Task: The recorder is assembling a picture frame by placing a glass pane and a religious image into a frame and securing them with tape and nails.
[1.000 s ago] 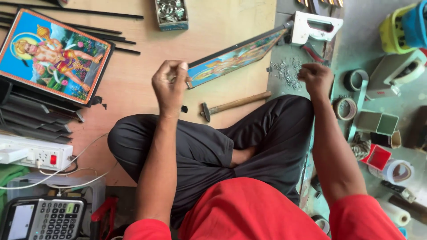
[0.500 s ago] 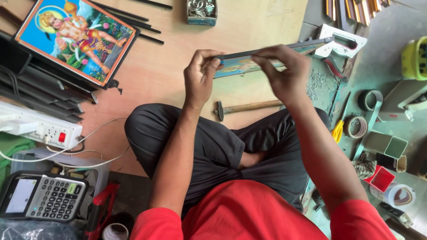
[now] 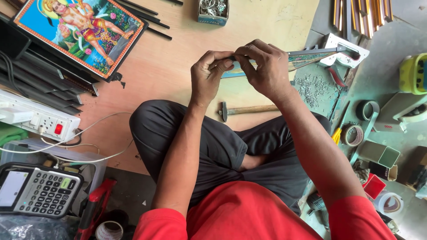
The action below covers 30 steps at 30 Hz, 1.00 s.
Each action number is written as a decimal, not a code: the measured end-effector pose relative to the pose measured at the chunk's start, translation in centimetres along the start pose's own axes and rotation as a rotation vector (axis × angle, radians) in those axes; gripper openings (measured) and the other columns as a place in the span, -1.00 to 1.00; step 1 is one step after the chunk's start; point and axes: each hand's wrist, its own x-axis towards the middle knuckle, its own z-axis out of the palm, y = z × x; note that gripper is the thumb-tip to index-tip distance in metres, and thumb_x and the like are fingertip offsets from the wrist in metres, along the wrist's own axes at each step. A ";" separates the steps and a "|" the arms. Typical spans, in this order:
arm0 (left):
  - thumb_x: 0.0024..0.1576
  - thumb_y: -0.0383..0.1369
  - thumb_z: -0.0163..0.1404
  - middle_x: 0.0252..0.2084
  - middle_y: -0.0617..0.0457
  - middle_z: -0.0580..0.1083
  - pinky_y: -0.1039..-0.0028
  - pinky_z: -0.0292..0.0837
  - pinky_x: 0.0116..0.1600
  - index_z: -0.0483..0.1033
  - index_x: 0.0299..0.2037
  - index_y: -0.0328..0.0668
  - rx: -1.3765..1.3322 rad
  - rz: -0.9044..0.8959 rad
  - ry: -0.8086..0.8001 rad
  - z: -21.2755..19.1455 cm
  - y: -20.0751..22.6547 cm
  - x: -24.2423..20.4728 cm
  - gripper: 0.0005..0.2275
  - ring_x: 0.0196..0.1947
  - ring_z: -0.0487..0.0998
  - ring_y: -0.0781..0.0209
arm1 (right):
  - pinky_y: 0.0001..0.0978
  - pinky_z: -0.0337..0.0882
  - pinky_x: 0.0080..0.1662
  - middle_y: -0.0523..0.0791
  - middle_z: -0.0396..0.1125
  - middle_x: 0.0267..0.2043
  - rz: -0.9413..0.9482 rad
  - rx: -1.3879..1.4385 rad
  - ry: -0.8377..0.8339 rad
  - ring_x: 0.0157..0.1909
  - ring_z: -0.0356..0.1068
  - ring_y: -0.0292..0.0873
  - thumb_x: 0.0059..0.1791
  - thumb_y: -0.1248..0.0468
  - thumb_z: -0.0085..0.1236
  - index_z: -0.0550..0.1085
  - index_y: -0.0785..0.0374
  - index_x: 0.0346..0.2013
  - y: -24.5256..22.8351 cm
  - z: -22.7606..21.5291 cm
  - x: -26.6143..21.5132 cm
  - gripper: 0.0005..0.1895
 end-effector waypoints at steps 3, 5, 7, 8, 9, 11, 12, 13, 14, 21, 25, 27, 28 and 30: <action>0.27 -0.45 0.12 -0.11 0.00 0.61 0.49 0.67 0.07 0.54 -0.01 -0.37 -0.050 -0.006 -0.008 -0.1 -0.1 -0.1 -0.84 -0.08 0.66 0.30 | -0.25 0.47 -0.21 -0.16 0.51 -0.25 -0.053 -0.082 0.013 -0.29 0.51 -0.12 0.05 0.31 0.35 0.62 0.20 -0.21 -0.5 0.0 0.2 -0.94; 0.28 -0.46 0.13 -0.10 0.00 0.60 0.49 0.66 0.06 0.52 -0.02 -0.36 -0.052 0.012 -0.013 -0.3 -0.5 0.1 -0.85 -0.08 0.65 0.31 | -0.26 0.49 -0.14 -0.15 0.52 -0.22 -0.108 -0.124 0.069 -0.22 0.53 -0.13 0.05 0.32 0.36 0.61 0.21 -0.19 -0.2 1.0 -0.2 -0.93; 0.28 -0.46 0.14 -0.09 0.00 0.59 0.50 0.64 0.05 0.50 -0.03 -0.36 -0.065 0.017 -0.020 -0.1 -0.9 -0.1 -0.85 -0.07 0.64 0.32 | -0.26 0.51 -0.08 -0.14 0.52 -0.20 -0.154 -0.171 0.113 -0.16 0.55 -0.14 0.06 0.33 0.36 0.61 0.23 -0.18 0.3 1.8 -1.1 -0.92; 0.30 -0.46 0.14 -0.09 0.02 0.57 0.50 0.64 0.05 0.51 -0.02 -0.37 -0.060 0.037 -0.024 0.0 -1.0 -0.3 -0.85 -0.09 0.62 0.33 | -0.25 0.53 0.03 -0.12 0.52 -0.13 -0.209 -0.192 0.168 -0.06 0.56 -0.13 0.08 0.35 0.34 0.60 0.26 -0.12 0.4 2.2 -1.6 -0.90; 0.31 -0.47 0.14 -0.09 0.04 0.55 0.50 0.63 0.05 0.51 0.00 -0.37 -0.051 0.064 -0.026 -0.2 -1.0 -0.3 -0.85 -0.10 0.60 0.35 | -0.25 0.54 0.13 -0.09 0.53 -0.06 -0.272 -0.210 0.227 0.05 0.56 -0.12 0.09 0.37 0.33 0.59 0.29 -0.06 0.5 2.7 -1.8 -0.86; 0.32 -0.48 0.12 -0.08 0.04 0.56 0.50 0.66 0.06 0.52 -0.01 -0.36 0.023 0.112 -0.044 0.2 0.1 -0.4 -0.88 -0.07 0.64 0.33 | -0.21 0.52 0.19 -0.06 0.53 -0.02 -0.286 -0.202 0.237 0.09 0.55 -0.09 0.09 0.40 0.31 0.58 0.31 0.00 0.5 2.8 -2.6 -0.81; 0.34 -0.49 0.10 -0.07 0.05 0.57 0.50 0.69 0.07 0.52 -0.02 -0.35 0.105 0.169 -0.063 0.2 1.1 0.0 -0.90 -0.04 0.67 0.31 | -0.18 0.50 0.25 -0.03 0.52 0.02 -0.305 -0.191 0.258 0.14 0.54 -0.06 0.08 0.43 0.28 0.57 0.34 0.06 0.5 2.8 -2.5 -0.76; 0.34 -0.49 0.10 -0.07 0.05 0.57 0.50 0.69 0.07 0.52 -0.02 -0.35 0.111 0.184 -0.068 0.2 1.2 0.1 -0.90 -0.04 0.67 0.31 | -0.18 0.50 0.25 -0.03 0.52 0.02 -0.312 -0.194 0.273 0.14 0.54 -0.06 0.08 0.43 0.28 0.57 0.34 0.06 0.5 2.9 -2.8 -0.76; 0.31 -0.51 0.13 -0.11 0.05 0.55 0.52 0.67 -0.04 0.55 -0.06 -0.34 0.211 0.187 -0.055 0.3 1.4 0.3 -0.92 -0.11 0.67 0.31 | -0.15 0.46 0.29 -0.01 0.51 0.05 -0.302 -0.191 0.255 0.18 0.51 -0.04 0.07 0.46 0.25 0.56 0.34 0.09 0.6 2.9 -3.0 -0.72; 0.27 -0.53 0.08 -0.13 0.07 0.48 0.59 0.63 -0.20 0.54 -0.13 -0.32 0.211 0.175 -0.062 0.7 1.1 0.1 -0.96 -0.19 0.63 0.34 | -0.03 0.31 0.30 -0.03 0.38 0.19 -0.262 -0.316 0.113 0.29 0.34 0.03 -0.03 0.43 0.12 0.44 0.22 0.26 -0.6 1.2 -6.8 -0.48; 0.25 -0.50 0.10 -0.16 0.09 0.50 0.57 0.61 -0.20 0.54 -0.20 -0.27 0.319 0.230 -0.044 0.4 0.7 0.3 -0.99 -0.20 0.62 0.36 | -0.10 0.34 0.09 -0.06 0.34 -0.02 -0.031 -0.325 -0.217 0.03 0.36 0.02 0.00 0.37 0.15 0.34 0.10 0.37 3.4 5.3 -13.0 -0.39; 0.27 -0.50 0.10 -0.16 0.07 0.48 0.58 0.58 -0.19 0.53 -0.16 -0.30 0.324 0.202 -0.031 0.9 1.2 -0.1 -0.96 -0.23 0.58 0.35 | -0.07 0.35 -0.05 -0.01 0.35 -0.09 0.024 -0.314 -0.346 -0.07 0.37 0.07 -0.18 0.28 0.19 0.38 0.13 0.23 5.1 6.6 -15.4 -0.35; 0.27 -0.50 0.10 -0.16 0.07 0.48 0.58 0.58 -0.19 0.53 -0.16 -0.30 0.323 0.201 -0.035 0.9 1.1 -0.1 -0.96 -0.23 0.58 0.35 | -0.07 0.35 -0.05 -0.01 0.35 -0.09 0.029 -0.315 -0.345 -0.07 0.37 0.07 -0.18 0.28 0.19 0.38 0.13 0.23 5.8 7.2 -16.0 -0.35; 0.28 -0.50 0.07 -0.12 0.08 0.48 0.58 0.60 -0.22 0.53 -0.15 -0.30 0.228 0.167 -0.056 1.0 1.0 -0.1 -0.97 -0.23 0.58 0.36 | -0.02 0.36 -0.03 -0.04 0.36 -0.10 0.187 -0.295 -0.568 -0.03 0.40 0.04 -0.07 0.23 0.17 0.41 0.18 0.04 7.1 8.2 -17.3 -0.61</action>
